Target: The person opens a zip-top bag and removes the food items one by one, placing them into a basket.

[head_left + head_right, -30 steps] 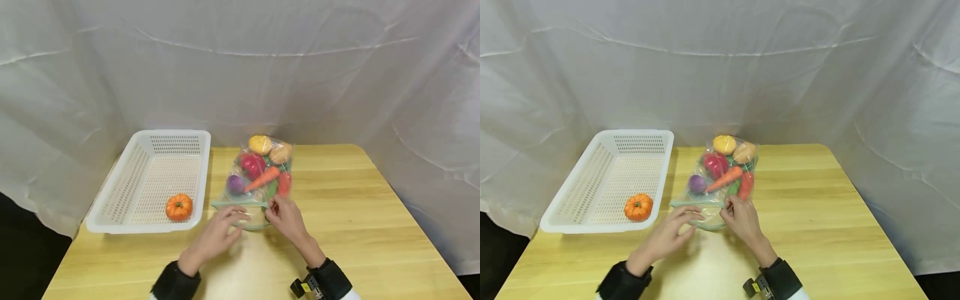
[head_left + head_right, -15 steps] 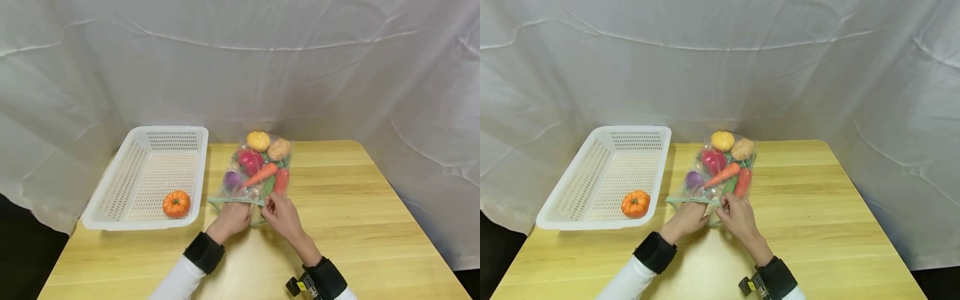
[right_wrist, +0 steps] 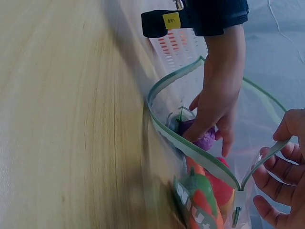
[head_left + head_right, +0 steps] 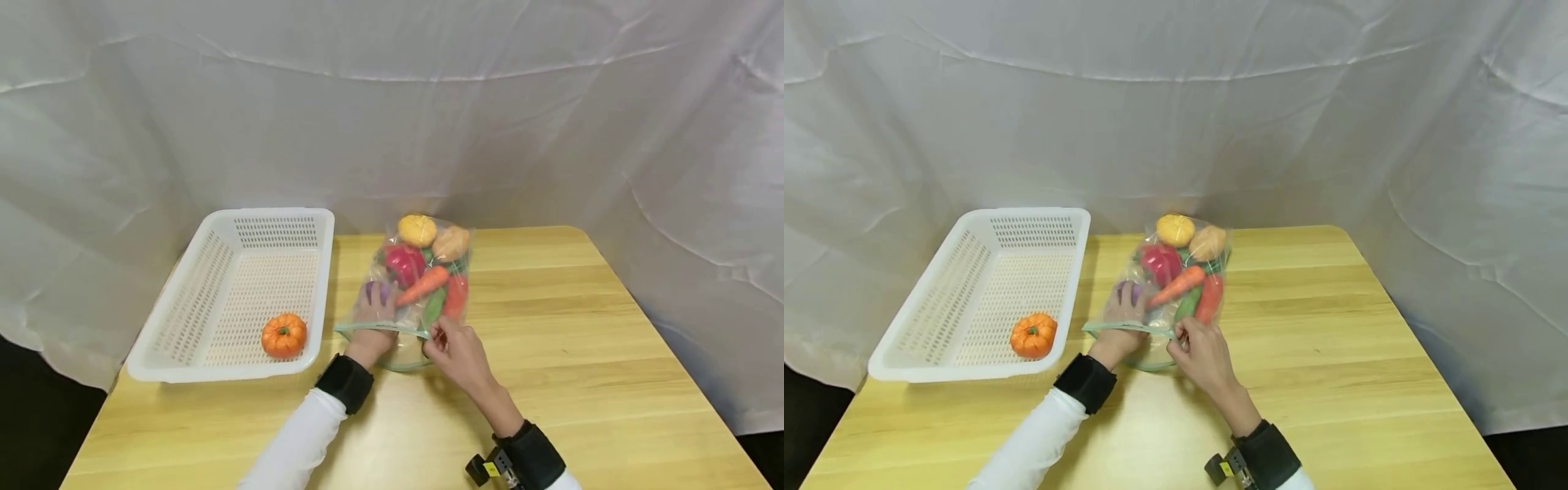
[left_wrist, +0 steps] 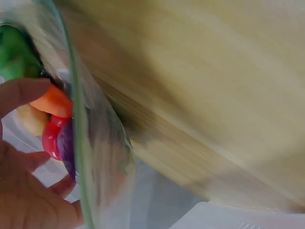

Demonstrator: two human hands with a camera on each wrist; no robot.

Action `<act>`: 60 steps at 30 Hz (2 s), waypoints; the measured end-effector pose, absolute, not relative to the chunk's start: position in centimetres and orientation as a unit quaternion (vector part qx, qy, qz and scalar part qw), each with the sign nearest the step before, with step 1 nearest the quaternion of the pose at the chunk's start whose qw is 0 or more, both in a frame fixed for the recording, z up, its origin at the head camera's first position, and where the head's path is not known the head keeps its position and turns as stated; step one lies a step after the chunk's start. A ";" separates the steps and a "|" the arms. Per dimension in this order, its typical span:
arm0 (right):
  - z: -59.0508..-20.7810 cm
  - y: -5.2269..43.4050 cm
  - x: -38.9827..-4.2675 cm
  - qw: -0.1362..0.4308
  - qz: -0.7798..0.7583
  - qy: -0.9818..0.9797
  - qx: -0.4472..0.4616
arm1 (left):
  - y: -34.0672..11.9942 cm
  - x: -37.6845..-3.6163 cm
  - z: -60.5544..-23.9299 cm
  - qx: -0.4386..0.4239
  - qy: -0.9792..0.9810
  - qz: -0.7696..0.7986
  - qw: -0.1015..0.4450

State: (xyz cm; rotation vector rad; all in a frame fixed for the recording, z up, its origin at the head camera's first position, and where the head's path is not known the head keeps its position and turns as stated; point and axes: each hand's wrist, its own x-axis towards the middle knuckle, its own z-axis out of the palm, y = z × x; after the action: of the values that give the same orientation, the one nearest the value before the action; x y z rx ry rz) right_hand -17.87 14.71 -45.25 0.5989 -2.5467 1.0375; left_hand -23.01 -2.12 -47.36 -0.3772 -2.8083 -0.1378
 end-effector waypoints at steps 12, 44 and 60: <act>-45.6 14.5 -17.9 0.157 0.362 -0.897 0.201 | -2.1 -23.1 -47.9 -0.136 -0.984 -0.077 0.083; -45.5 14.7 -17.9 0.138 0.363 -0.900 0.198 | -6.5 -14.6 -44.8 -0.275 -0.925 -0.259 -0.031; -45.3 14.7 -17.7 0.134 0.362 -0.904 0.184 | -13.8 -11.8 -39.4 -0.254 -0.907 -0.320 0.102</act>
State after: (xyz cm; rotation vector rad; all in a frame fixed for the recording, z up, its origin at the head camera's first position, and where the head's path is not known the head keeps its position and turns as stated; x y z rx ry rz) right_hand -17.67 14.67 -45.35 0.5335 -2.6201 1.0506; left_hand -11.85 -13.84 -39.37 -0.7491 -2.6770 -0.9460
